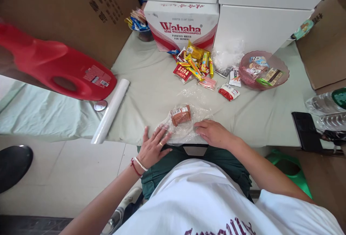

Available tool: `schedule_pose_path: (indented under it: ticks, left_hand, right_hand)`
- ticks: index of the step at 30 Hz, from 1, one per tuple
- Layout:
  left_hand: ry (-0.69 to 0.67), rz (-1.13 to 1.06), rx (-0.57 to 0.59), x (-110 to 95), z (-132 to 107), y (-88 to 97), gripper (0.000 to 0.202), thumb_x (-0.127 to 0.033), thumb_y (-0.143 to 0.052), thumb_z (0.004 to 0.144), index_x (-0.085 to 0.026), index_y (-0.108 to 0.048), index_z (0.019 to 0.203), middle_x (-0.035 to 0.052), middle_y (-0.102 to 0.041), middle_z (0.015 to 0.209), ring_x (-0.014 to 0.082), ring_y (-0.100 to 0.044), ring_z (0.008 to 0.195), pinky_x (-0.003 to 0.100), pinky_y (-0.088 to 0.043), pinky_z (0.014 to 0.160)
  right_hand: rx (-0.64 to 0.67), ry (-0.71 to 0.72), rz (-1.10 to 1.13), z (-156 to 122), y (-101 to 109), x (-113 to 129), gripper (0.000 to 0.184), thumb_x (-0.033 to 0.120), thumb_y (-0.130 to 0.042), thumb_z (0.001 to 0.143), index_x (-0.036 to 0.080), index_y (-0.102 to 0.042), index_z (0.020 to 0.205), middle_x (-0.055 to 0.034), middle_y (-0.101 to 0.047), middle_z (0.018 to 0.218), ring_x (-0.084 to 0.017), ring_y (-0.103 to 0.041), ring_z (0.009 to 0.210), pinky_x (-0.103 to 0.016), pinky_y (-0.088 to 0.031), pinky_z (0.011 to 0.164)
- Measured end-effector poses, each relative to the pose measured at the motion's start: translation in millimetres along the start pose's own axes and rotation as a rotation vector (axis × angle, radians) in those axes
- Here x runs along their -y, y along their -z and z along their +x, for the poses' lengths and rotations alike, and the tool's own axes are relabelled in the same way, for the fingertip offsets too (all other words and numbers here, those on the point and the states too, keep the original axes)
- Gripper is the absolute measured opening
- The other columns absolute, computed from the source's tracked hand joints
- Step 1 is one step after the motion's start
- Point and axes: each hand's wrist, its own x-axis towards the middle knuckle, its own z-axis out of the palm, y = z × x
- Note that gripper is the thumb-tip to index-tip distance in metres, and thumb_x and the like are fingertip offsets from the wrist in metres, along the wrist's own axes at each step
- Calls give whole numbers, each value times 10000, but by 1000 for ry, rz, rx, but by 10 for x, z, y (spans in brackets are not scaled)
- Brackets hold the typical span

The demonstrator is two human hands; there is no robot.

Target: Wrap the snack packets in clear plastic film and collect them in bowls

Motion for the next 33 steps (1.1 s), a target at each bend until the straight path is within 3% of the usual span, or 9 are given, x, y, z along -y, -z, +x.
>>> schedule_pose_path:
  ticks: [3,7,12,17,21,24,27,29,33]
  left_hand:
    - [162,-10,6,138,77,15,628,-533,-599,951,-324,-504,1536,135,-476,1616,369,-348,1553,698,43,1259]
    - [267,-85,-15,330,161,145,448,-439,-473,1012,-342,-630,1421,90,-517,1595,323,-380,1543,663,-85,1274]
    - [360,-331,-151,486,316,211,389,-408,-407,1038,-283,-775,1034,46,-730,1332,250,-485,1463,553,-300,1255]
    - [686,-298,-354,528,499,95,321,-395,-506,977,-246,-683,753,75,-766,1086,283,-544,1359,513,-427,1179]
    - [865,-138,-467,514,620,57,167,-388,-659,869,-227,-691,898,135,-644,1283,354,-470,1415,564,-391,1179]
    - [919,-66,-597,444,595,120,276,-363,-672,847,-205,-662,1074,156,-608,1269,349,-529,1319,562,-400,1145]
    - [894,70,-781,238,476,202,279,-305,-619,879,-175,-660,1122,164,-618,1183,336,-565,1199,558,-411,1083]
    - [733,136,-841,48,423,233,221,-248,-582,895,-188,-704,1070,137,-646,1070,299,-598,1081,511,-420,1020]
    - [315,59,-620,-248,572,231,340,-169,-578,901,-287,-753,1167,62,-753,1024,236,-631,993,424,-394,917]
  right_hand:
    - [18,-25,33,23,115,6,303,249,-489,1037,240,-764,1165,-125,-661,1416,-279,-668,1202,-485,-570,994]
    - [29,-24,67,199,348,-12,317,287,-465,1051,232,-757,1161,-135,-629,1454,-271,-680,1195,-437,-569,972]
    - [84,-51,25,628,623,-112,359,333,-433,1054,217,-746,1187,-113,-753,1151,-243,-710,1006,-351,-527,867]
    - [122,-348,-162,1057,787,-281,338,356,-485,1016,194,-769,1102,-132,-770,1013,-301,-692,922,-373,-485,789]
    - [20,-397,-383,1429,861,-286,341,362,-477,1031,160,-735,1125,-211,-710,1144,-384,-604,1131,-456,-492,869]
    - [12,-330,-332,1722,806,-269,404,420,-553,1017,157,-648,1308,-185,-680,1259,-379,-546,1232,-463,-487,949]
    - [141,-334,-315,1950,657,-311,555,464,-686,941,119,-595,1365,-187,-700,1215,-370,-557,1217,-423,-493,938]
    - [211,-357,-336,2051,558,-353,549,420,-750,891,106,-620,1321,-182,-724,1134,-360,-582,1183,-385,-491,903]
    - [255,-435,-241,2136,506,-347,309,223,-695,902,122,-717,1193,-126,-758,1093,-273,-657,1065,-300,-466,851]
